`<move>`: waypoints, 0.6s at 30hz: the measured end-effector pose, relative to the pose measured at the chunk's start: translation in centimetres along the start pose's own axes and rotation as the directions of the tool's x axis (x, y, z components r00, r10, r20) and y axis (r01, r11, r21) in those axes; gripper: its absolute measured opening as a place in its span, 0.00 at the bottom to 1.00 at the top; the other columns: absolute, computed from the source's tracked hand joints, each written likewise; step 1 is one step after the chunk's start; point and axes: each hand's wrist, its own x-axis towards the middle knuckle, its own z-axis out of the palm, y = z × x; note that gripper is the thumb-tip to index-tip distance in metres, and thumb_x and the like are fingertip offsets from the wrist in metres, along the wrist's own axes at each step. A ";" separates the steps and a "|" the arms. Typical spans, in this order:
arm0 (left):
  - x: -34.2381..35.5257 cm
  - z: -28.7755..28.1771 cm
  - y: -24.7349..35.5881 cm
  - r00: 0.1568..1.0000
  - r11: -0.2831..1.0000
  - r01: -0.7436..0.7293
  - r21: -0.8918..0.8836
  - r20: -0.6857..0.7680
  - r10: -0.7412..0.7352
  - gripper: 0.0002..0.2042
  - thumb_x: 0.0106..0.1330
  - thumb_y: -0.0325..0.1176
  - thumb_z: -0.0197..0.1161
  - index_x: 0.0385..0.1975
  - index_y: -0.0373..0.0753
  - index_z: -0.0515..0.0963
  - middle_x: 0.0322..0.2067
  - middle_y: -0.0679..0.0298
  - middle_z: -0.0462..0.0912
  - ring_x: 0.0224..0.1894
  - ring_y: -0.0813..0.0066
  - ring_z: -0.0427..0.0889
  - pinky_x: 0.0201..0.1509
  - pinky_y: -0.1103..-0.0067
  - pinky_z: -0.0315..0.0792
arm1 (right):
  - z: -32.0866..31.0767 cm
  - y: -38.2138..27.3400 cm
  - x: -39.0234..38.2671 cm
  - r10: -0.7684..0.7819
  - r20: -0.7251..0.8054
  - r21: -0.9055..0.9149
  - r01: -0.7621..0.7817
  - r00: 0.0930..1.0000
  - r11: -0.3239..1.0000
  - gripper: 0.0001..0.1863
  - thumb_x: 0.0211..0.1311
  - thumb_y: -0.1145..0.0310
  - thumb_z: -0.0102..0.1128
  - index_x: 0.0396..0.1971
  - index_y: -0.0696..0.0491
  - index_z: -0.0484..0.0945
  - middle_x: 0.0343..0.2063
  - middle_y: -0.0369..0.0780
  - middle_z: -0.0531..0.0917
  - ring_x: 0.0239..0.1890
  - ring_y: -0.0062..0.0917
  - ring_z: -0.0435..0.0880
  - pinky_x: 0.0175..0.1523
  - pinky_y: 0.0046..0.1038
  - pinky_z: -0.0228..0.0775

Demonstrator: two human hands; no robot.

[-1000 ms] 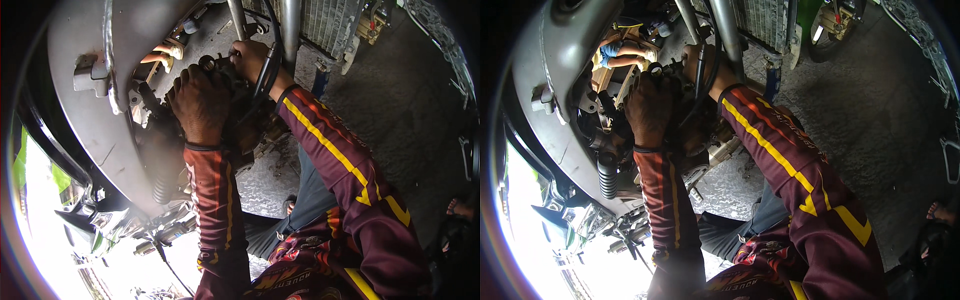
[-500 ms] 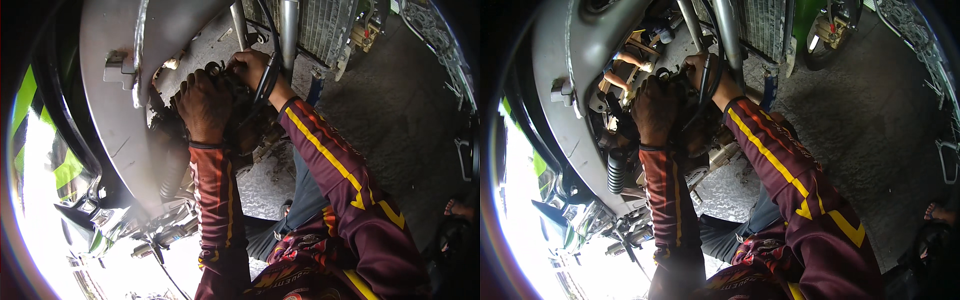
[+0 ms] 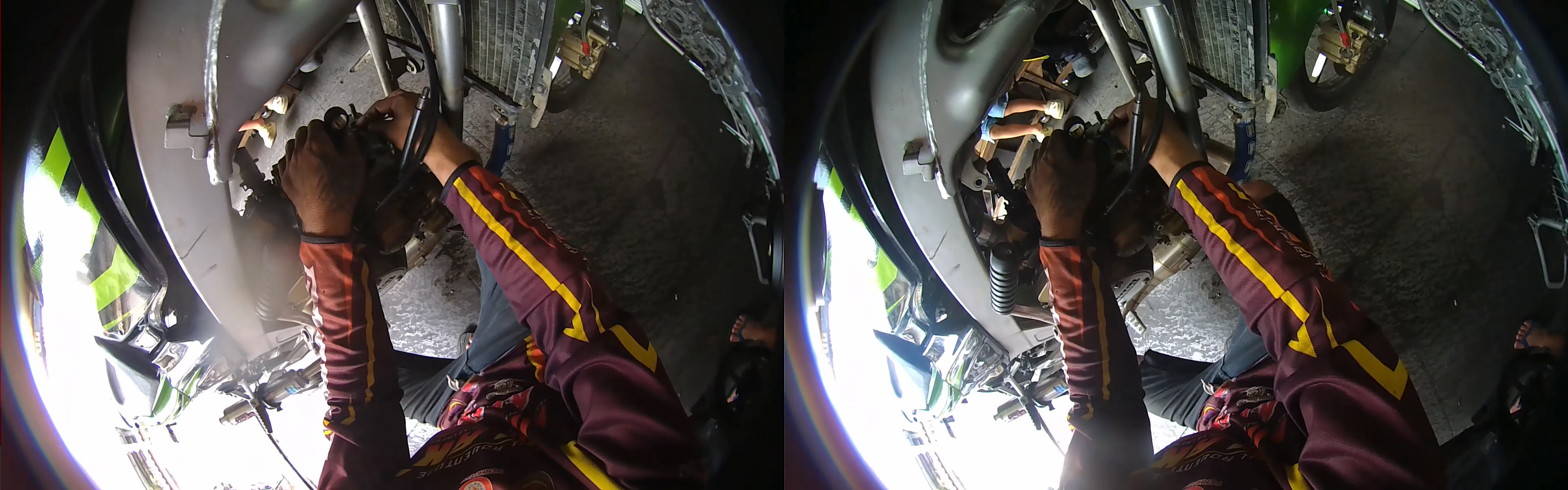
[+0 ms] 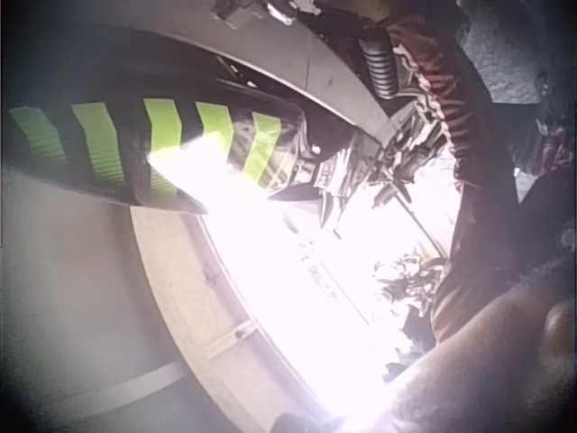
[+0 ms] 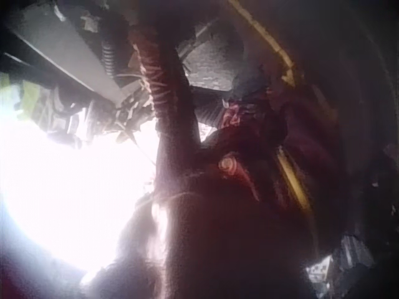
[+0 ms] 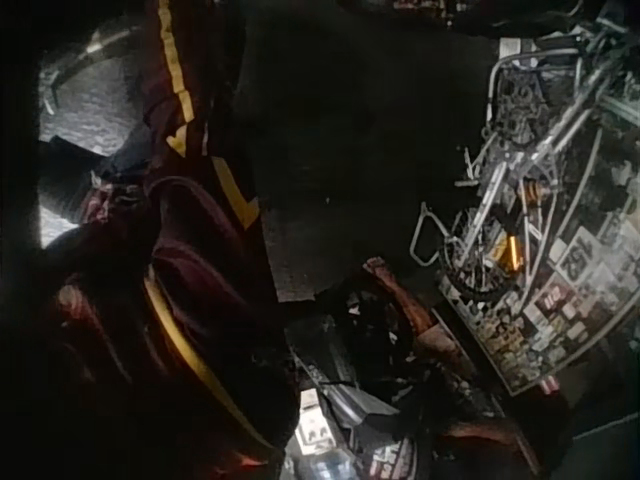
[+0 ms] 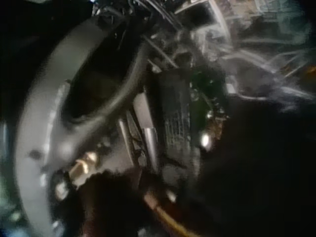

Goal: The person works on a motorcycle engine area by hand and then uses a tool to tighten or loosen bolts on the rear wheel area of a scooter.

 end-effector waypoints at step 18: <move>0.0 0.3 -0.2 1.000 1.000 -0.011 0.005 0.014 0.011 0.13 0.59 0.43 0.58 0.37 0.42 0.77 0.38 0.58 0.80 0.44 0.55 0.78 0.48 0.61 0.70 | 0.8 1.7 -0.2 -0.048 -0.171 0.134 0.072 0.984 0.988 0.09 0.50 0.67 0.69 0.34 0.48 0.86 0.34 0.43 0.82 0.41 0.34 0.82 0.50 0.31 0.73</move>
